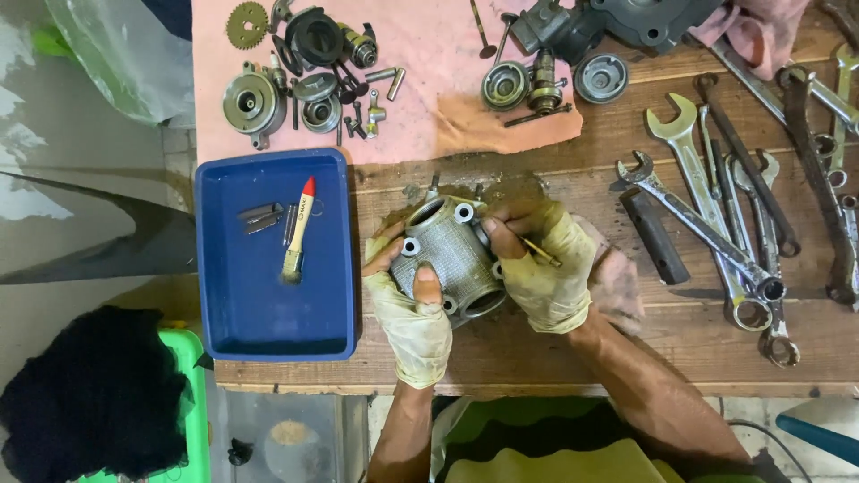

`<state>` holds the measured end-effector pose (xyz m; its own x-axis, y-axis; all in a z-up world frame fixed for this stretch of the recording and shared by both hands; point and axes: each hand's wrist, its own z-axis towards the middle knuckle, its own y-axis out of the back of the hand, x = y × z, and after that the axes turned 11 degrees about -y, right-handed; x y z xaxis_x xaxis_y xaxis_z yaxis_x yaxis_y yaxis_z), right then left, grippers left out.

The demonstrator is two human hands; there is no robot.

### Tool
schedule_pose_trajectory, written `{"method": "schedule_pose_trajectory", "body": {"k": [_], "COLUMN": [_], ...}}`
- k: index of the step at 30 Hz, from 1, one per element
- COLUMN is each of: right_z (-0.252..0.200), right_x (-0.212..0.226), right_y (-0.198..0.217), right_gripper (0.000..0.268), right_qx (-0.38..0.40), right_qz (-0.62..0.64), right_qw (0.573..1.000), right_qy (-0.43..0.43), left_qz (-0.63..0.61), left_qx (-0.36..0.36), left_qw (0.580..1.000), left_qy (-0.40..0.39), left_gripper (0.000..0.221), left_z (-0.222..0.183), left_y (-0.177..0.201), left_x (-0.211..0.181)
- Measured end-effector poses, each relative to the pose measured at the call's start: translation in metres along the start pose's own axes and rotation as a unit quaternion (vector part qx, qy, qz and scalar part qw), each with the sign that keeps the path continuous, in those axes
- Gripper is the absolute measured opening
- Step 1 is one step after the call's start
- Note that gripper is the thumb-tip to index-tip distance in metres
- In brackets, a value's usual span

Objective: The person wipes a metallic mechanical part with a cloth, rotating it to clean multiple sides and openings. The person then uses a small brush to clean crevices and edges of the part.

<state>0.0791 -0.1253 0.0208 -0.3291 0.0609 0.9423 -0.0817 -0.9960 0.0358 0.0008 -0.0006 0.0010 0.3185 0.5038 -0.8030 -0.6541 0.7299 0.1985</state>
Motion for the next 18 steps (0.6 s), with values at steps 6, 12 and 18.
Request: {"method": "schedule_pose_trajectory", "body": {"k": [6, 12, 18], "right_z": [0.001, -0.003, -0.006], "right_x": [0.009, -0.006, -0.009], "right_y": [-0.003, -0.005, -0.008], "right_gripper": [0.014, 0.02, 0.013], "right_qx": [0.013, 0.005, -0.002], "right_qz": [0.041, 0.031, 0.036], "right_qw": [0.999, 0.999, 0.998], "right_qy": [-0.002, -0.013, -0.051], "left_qz": [0.01, 0.005, 0.005], "left_qx": [0.01, 0.003, 0.009], "left_qw": [1.0, 1.0, 1.0], "left_qy": [0.0, 0.011, 0.009], "left_gripper": [0.029, 0.03, 0.027], "left_z": [-0.005, -0.006, -0.004], "left_y": [0.001, 0.002, 0.001], "left_x": [0.005, 0.002, 0.002]}}
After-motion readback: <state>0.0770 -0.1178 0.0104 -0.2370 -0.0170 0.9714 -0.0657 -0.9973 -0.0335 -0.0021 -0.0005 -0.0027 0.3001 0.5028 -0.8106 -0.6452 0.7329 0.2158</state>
